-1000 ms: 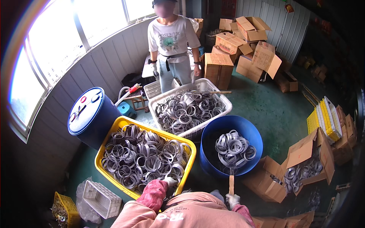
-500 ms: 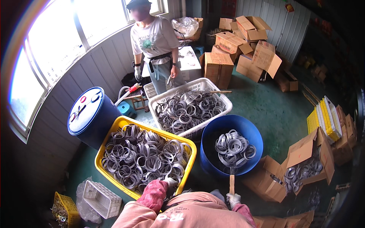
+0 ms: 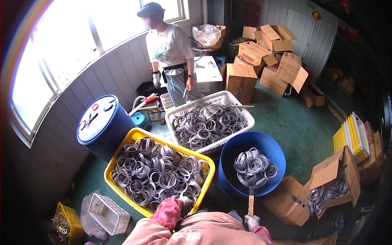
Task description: Sorting and washing rubber or plastic rings using a mesh ladle and bins.
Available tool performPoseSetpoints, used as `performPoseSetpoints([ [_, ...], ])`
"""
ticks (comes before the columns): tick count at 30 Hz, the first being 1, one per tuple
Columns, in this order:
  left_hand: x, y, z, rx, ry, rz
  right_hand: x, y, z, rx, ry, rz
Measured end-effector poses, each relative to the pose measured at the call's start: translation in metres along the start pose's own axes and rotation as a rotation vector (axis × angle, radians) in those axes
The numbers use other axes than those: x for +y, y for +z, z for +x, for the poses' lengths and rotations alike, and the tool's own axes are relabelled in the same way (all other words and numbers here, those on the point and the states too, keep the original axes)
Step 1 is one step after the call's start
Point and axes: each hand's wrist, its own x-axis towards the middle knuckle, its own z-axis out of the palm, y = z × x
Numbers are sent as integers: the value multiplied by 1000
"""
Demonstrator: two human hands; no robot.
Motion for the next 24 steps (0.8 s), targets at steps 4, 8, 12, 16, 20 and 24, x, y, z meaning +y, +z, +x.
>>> performPoseSetpoints([
  [4,63,-4,-51,17,2,395,9,-9,-2,33,25,40],
  [8,52,-9,-61,35,92,362,7,-6,1,-7,12,55],
  [12,55,-4,-58,68,82,430,2,-5,0,-8,8,33],
  [16,60,2,-60,-77,-39,201,9,-7,-1,25,20,20],
  [20,49,8,-63,-115,-103,14,5,-6,-7,16,25,18],
  [24,56,7,-75,-55,-45,111,8,-4,-2,15,31,28],
])
